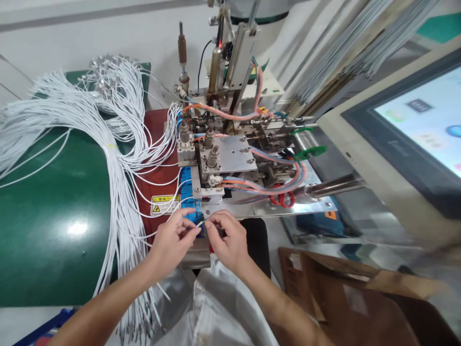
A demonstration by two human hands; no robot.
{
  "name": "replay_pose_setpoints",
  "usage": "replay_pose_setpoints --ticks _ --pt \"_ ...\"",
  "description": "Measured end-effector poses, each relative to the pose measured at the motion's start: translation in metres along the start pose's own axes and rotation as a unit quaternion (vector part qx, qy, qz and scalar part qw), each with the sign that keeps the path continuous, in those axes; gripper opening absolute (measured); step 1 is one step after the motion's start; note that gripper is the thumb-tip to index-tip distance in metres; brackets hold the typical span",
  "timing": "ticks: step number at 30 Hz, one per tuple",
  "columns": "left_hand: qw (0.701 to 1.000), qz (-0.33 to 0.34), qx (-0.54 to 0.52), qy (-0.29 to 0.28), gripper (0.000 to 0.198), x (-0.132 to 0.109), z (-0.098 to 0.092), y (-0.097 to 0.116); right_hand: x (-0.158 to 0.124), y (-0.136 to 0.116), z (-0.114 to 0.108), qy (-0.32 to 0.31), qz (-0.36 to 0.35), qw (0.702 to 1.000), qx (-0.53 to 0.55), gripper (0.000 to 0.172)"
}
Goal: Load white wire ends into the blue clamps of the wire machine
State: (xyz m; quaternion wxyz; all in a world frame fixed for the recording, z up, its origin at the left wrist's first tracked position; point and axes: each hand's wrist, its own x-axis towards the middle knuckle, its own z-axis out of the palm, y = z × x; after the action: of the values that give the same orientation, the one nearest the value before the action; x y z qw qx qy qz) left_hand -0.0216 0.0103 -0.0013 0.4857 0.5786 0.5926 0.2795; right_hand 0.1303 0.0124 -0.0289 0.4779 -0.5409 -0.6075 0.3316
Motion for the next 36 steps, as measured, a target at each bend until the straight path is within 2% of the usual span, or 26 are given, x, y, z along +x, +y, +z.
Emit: replay_pose_setpoints --ticks 2,4,6,15,17,20,23,26,31,36 --pt "0.993 0.045 0.109 -0.015 0.023 0.004 -0.009 0.000 0.001 0.008 0.003 -0.001 0.054 0.999 0.005 0.013" --pt "0.974 0.098 0.205 -0.022 0.015 0.007 -0.016 -0.002 0.001 0.016 0.006 -0.009 0.105 0.994 0.017 0.014" --pt "0.957 0.127 0.259 -0.020 0.016 0.010 -0.019 -0.004 0.000 0.021 0.009 -0.020 0.130 0.991 0.020 0.014" --pt "0.934 0.109 0.340 -0.014 0.015 0.019 -0.015 -0.009 0.006 0.027 0.010 -0.088 0.193 0.977 -0.008 0.013" --pt "0.931 0.114 0.348 -0.013 0.016 0.020 -0.014 -0.009 0.009 0.029 0.008 -0.109 0.179 0.978 -0.011 0.015" --pt "0.926 0.123 0.356 -0.020 0.018 0.020 -0.014 -0.009 0.012 0.032 0.005 -0.120 0.117 0.983 -0.070 0.020" --pt "0.921 0.129 0.368 -0.021 0.021 0.019 -0.013 -0.009 0.015 0.032 0.007 -0.118 0.040 0.981 -0.147 0.025" --pt "0.919 0.132 0.371 -0.017 0.023 0.018 -0.012 -0.010 0.013 0.034 0.014 -0.098 -0.002 0.983 -0.157 0.029" --pt "0.910 0.132 0.392 -0.021 0.023 0.014 -0.011 -0.011 0.005 0.039 0.025 -0.058 0.060 0.993 -0.086 0.033" --pt "0.855 0.177 0.486 -0.035 0.024 0.008 -0.012 -0.006 0.004 0.040 0.022 -0.043 0.110 0.990 -0.074 0.033"
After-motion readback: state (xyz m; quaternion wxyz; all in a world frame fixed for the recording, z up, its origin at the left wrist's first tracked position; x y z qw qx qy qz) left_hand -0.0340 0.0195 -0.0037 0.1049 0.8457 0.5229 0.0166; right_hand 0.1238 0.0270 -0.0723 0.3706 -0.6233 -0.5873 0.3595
